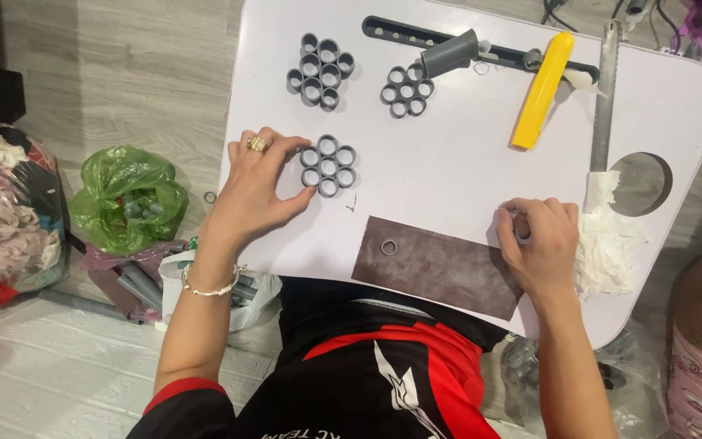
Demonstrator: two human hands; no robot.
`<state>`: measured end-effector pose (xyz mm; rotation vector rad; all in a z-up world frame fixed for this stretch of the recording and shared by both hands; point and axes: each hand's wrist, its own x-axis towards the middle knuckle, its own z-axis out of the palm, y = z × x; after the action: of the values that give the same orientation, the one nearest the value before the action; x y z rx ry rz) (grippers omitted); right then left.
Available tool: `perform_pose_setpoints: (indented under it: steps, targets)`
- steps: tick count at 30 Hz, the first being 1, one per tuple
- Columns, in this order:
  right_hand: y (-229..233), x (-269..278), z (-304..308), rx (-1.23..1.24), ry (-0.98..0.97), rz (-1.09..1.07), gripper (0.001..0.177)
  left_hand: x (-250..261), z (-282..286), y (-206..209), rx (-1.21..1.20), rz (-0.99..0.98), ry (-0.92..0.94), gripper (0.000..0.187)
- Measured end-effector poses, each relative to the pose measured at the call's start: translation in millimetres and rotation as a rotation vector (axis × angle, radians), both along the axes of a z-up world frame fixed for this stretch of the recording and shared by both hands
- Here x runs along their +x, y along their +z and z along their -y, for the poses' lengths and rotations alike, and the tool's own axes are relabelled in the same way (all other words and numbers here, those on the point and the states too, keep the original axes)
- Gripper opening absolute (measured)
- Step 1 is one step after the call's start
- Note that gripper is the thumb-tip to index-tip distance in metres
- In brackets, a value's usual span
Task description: Sanding the edges of small PVC pipe segments and arranging them into hexagonal patterns on a table.
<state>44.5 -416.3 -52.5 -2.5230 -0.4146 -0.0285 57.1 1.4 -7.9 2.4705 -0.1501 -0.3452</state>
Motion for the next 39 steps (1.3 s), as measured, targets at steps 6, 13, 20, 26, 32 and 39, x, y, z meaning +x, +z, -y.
perform_pose_setpoints:
  steps: [6,13,20,26,32,39]
  targets:
    - [-2,2,1,0.018,0.012,0.025,0.002,-28,-9,-15,-0.025,0.096,0.085,0.061]
    - [-3,1,1,0.004,0.008,0.041,0.003,-23,-1,-10,-0.014,0.132,0.087,0.060]
    - [-4,1,2,0.032,0.003,0.027,0.001,-24,1,-15,-0.083,0.190,0.100,0.053]
    - [-5,1,2,0.024,0.008,0.046,0.003,-28,-1,-22,-0.069,0.336,0.128,0.013]
    - [-5,0,4,0.069,-0.043,0.072,0.016,-27,-2,-26,-0.082,0.346,0.143,0.011]
    - [11,11,-3,0.112,-0.077,0.077,0.043,-26,3,-21,-0.082,0.336,0.153,0.009]
